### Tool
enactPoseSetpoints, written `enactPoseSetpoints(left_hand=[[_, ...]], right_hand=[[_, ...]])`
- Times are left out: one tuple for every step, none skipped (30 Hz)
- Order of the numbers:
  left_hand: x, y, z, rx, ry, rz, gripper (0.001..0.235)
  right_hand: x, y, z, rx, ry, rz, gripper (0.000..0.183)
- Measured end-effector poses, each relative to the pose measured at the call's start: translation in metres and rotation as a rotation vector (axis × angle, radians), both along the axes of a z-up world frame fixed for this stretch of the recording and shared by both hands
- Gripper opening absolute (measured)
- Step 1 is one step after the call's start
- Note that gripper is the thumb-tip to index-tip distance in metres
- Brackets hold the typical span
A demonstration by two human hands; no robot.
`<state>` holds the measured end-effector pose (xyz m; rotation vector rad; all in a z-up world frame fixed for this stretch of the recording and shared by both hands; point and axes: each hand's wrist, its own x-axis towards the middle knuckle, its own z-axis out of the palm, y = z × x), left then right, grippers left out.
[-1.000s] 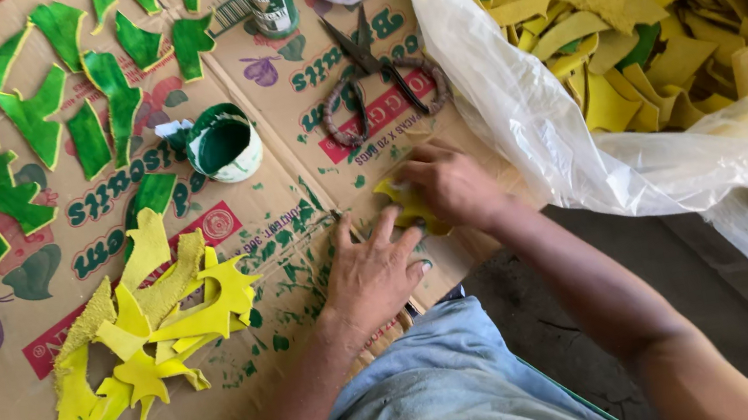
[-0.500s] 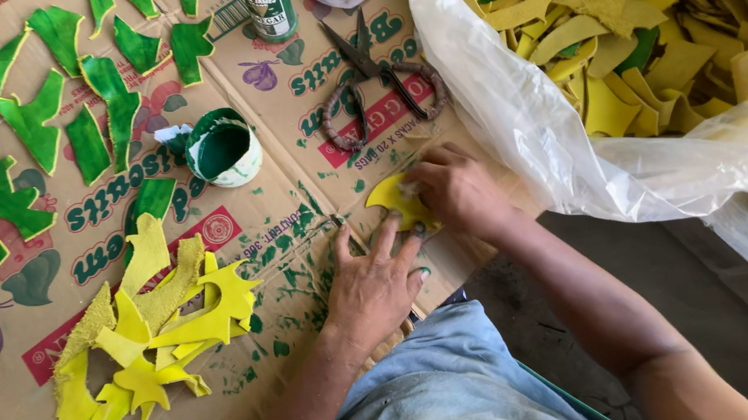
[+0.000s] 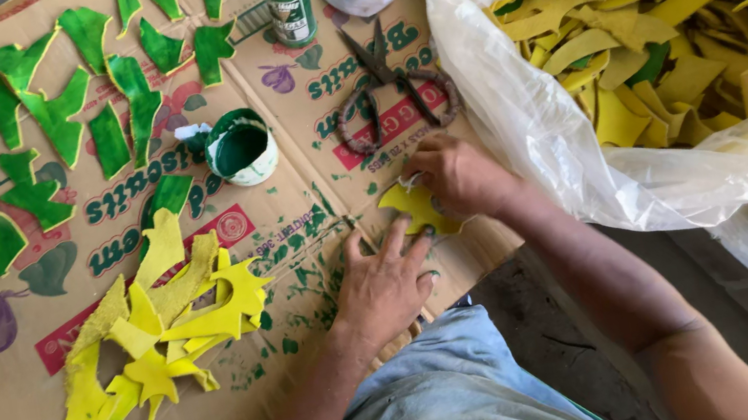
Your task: The person repeatedly picks up yellow foam cutouts from a plastic bag, places them on a cardboard surface, and applies green paint to their edges using a small white cloth. Painted pieces are set aside on the cardboard. The person occasionally wipes the cloth on the cardboard or dips it into the paint container.
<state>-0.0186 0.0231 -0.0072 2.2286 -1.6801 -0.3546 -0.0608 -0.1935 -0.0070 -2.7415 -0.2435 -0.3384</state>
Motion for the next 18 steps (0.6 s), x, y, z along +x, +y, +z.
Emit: enactPoseSetpoints(left_hand=[[0.0,0.0,0.001,0.042,0.021,-0.006,0.053],[-0.001,0.0,0.001,0.085,0.042,-0.012,0.051],[0.003,-0.002,0.002,0.096,0.04,-0.015,0.052],[0.007,-0.003,0.002,0.107,0.038,-0.018,0.053],[0.009,-0.001,0.001,0.128,0.047,-0.021,0.053],[0.011,0.002,0.0,0.049,0.07,-0.032,0.05],[0.016,0.001,-0.002,-0.036,0.086,-0.044,0.048],[0.021,-0.001,-0.005,-0.121,0.103,-0.058,0.045],[0.029,-0.004,-0.007,-0.195,0.101,0.01,0.039],[0.038,-0.009,-0.01,-0.269,0.1,0.078,0.034],[0.042,-0.011,-0.013,-0.331,0.104,0.145,0.029],[0.046,-0.016,-0.017,-0.278,0.092,0.157,0.026],[0.053,-0.021,-0.02,-0.225,0.075,0.173,0.024],[0.057,-0.022,-0.022,-0.172,0.059,0.189,0.022],[0.06,-0.022,-0.022,-0.148,0.095,0.195,0.021],[0.063,-0.023,-0.021,-0.124,0.131,0.202,0.021],[0.064,-0.022,-0.021,-0.099,0.17,0.204,0.02],[0.063,-0.022,-0.02,-0.123,0.173,0.213,0.02]], right_hand=[[-0.007,-0.004,-0.001,0.03,0.045,-0.044,0.013],[-0.017,-0.008,-0.001,0.061,0.089,-0.087,0.015],[-0.02,-0.012,0.0,0.09,0.119,-0.125,0.016],[-0.025,-0.017,0.003,0.052,0.049,-0.128,0.018],[-0.036,-0.019,0.007,0.023,-0.01,-0.131,0.02],[-0.044,-0.019,0.01,-0.006,-0.068,-0.134,0.022],[-0.049,-0.021,0.013,0.092,-0.006,-0.249,0.021],[-0.051,-0.021,0.016,0.192,0.057,-0.362,0.019],[-0.048,-0.02,0.018,0.293,0.124,-0.47,0.018],[-0.042,-0.018,0.019,0.26,0.039,-0.376,0.018],[-0.04,-0.015,0.017,0.236,-0.037,-0.284,0.017],[-0.037,-0.011,0.015,0.21,-0.114,-0.193,0.017],[-0.031,-0.006,0.01,0.21,-0.071,-0.163,0.016],[-0.026,-0.001,0.006,0.21,-0.028,-0.134,0.016],[-0.021,0.002,0.002,0.205,0.012,-0.1,0.016],[-0.019,0.003,0.0,0.245,0.046,-0.042,0.014],[-0.021,0.003,-0.003,0.285,0.082,0.012,0.013],[-0.025,0.002,-0.004,0.325,0.117,0.067,0.011]])
